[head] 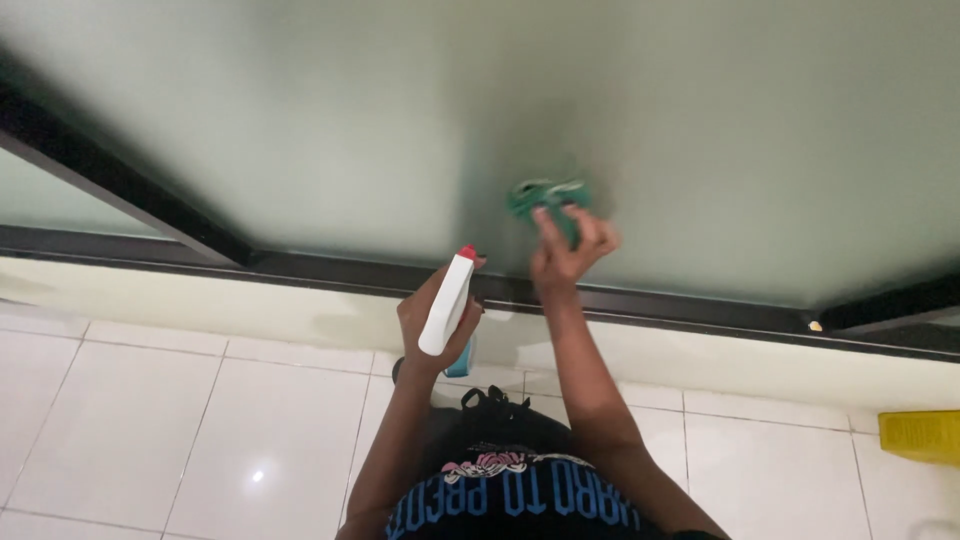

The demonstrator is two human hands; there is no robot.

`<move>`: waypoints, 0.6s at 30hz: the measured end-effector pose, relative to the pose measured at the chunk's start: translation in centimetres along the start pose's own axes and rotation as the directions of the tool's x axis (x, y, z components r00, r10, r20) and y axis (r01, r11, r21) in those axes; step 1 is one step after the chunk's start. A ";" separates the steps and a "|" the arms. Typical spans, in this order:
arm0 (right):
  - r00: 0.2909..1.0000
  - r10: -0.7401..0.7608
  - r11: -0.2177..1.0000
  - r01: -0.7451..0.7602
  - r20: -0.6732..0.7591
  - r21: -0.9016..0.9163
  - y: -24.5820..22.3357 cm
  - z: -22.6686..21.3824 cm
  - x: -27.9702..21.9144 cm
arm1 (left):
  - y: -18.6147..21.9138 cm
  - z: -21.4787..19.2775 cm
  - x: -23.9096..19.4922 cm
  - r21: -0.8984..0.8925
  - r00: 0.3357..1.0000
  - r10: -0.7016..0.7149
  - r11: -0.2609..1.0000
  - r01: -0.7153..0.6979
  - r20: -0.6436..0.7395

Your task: The person cleans a glass partition by spraying it with a spray bottle and wiping the surface with a cloth.

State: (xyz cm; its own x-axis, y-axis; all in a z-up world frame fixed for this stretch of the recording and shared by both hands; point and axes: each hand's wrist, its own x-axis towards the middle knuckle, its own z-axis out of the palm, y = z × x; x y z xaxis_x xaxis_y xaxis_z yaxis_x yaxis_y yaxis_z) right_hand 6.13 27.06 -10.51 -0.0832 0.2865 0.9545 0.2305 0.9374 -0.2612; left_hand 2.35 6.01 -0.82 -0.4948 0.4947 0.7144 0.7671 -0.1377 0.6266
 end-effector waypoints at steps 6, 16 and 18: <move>0.972 -0.051 0.996 0.066 0.228 -0.058 2.5 1.5 -10.2 | -0.4 -0.5 0.9 -0.003 1.000 -0.009 1.000 0.009 0.000; 0.990 -0.139 0.990 0.139 0.004 -0.033 -0.6 2.2 -2.7 | -2.5 -1.2 0.3 -0.025 0.999 0.030 0.999 -0.031 -0.035; 0.935 -0.217 0.976 0.215 0.279 0.039 -1.2 1.9 -7.0 | -2.6 -1.1 -0.3 0.068 0.998 -0.062 0.996 0.064 -0.030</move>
State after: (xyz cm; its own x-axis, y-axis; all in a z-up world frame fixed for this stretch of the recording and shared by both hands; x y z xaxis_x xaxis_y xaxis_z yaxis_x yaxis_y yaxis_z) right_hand 4.55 24.28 -17.14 -0.3986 0.1194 0.9093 0.1688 0.9841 -0.0553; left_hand 0.03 5.27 -2.29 -0.5536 0.4764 0.6831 0.7599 -0.0468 0.6484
